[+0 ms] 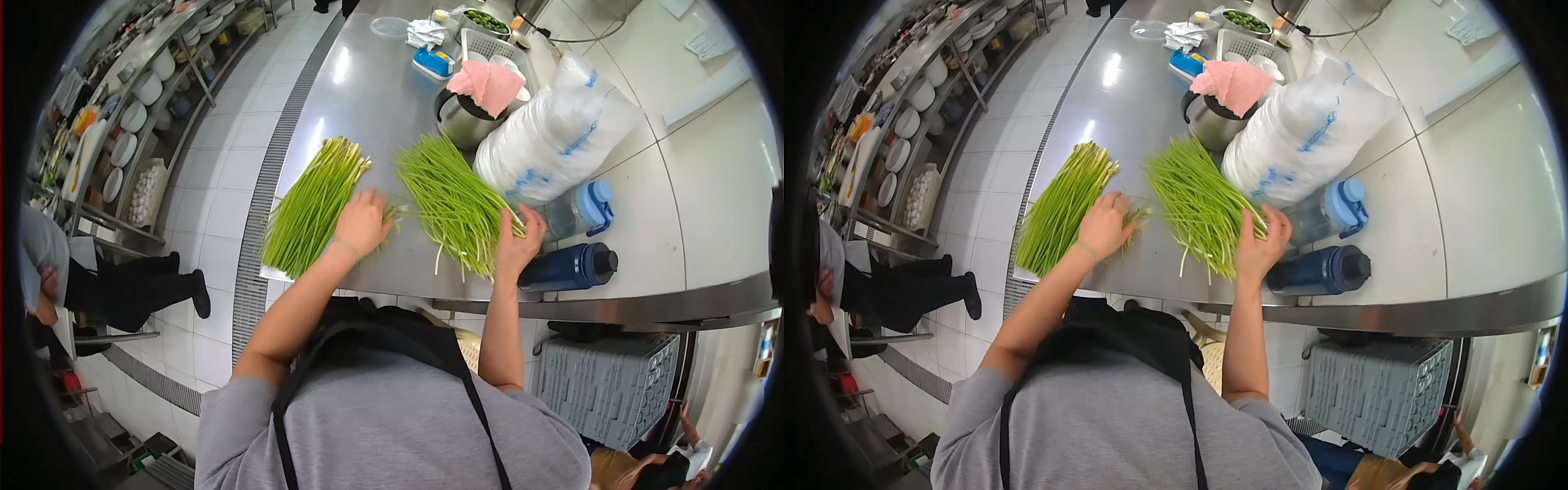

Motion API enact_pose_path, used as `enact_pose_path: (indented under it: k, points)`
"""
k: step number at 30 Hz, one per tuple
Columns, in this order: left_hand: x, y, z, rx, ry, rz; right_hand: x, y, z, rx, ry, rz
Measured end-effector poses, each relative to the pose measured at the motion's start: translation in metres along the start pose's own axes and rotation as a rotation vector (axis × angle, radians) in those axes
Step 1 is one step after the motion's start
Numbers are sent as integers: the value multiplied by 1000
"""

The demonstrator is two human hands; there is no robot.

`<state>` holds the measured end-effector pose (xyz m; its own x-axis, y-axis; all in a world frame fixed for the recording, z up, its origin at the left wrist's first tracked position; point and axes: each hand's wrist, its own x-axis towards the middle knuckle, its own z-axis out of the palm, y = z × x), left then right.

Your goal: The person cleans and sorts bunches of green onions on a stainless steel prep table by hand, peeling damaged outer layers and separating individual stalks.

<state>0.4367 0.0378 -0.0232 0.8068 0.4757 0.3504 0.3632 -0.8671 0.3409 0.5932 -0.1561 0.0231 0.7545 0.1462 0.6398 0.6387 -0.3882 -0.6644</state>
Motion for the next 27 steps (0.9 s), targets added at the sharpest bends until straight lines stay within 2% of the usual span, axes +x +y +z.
enact_pose_path:
  k: [2, 4, 5, 6, 7, 8, 10, 12, 14, 15, 17, 19, 24, 27]
  points:
    - [6, -2, 6, 4, -48, -5, -2, -2, -3, -49, -8, 34]
    - [7, -2, 5, 7, -91, -7, -4, -1, -9, -114, 84, 16]
    - [6, -2, 4, 29, -192, -20, -5, -2, -12, -114, 83, 16]
    - [6, -2, 2, 50, -294, -32, -3, -8, -16, -183, 157, -86]
    - [4, -1, 0, 50, -295, -31, -2, -11, -18, -253, 231, -188]
    - [0, -1, -3, 6, -312, -96, -5, -9, -17, -256, 229, -184]
    - [-8, -3, -4, -35, -338, -159, -14, -6, -13, -79, -106, -397]
    - [-10, -3, -3, -60, -206, -169, -37, -20, 13, 159, -443, -229]
    - [-9, 0, -6, -82, -218, -210, -54, -27, 43, 57, -622, -423]
    - [-9, 0, -8, -103, -228, -262, -58, -32, 59, 37, -594, -486]
    - [-11, -1, -6, -81, -166, -207, -55, -29, 85, 24, -565, -552]
    - [-17, -4, -1, -60, -109, -152, -53, -18, 104, -220, -647, -598]
    - [-23, -12, 2, -40, -197, -328, -34, -1, 120, -382, -589, -441]
    - [-23, -5, -5, -42, -219, -314, -33, -5, 122, -375, -561, -415]
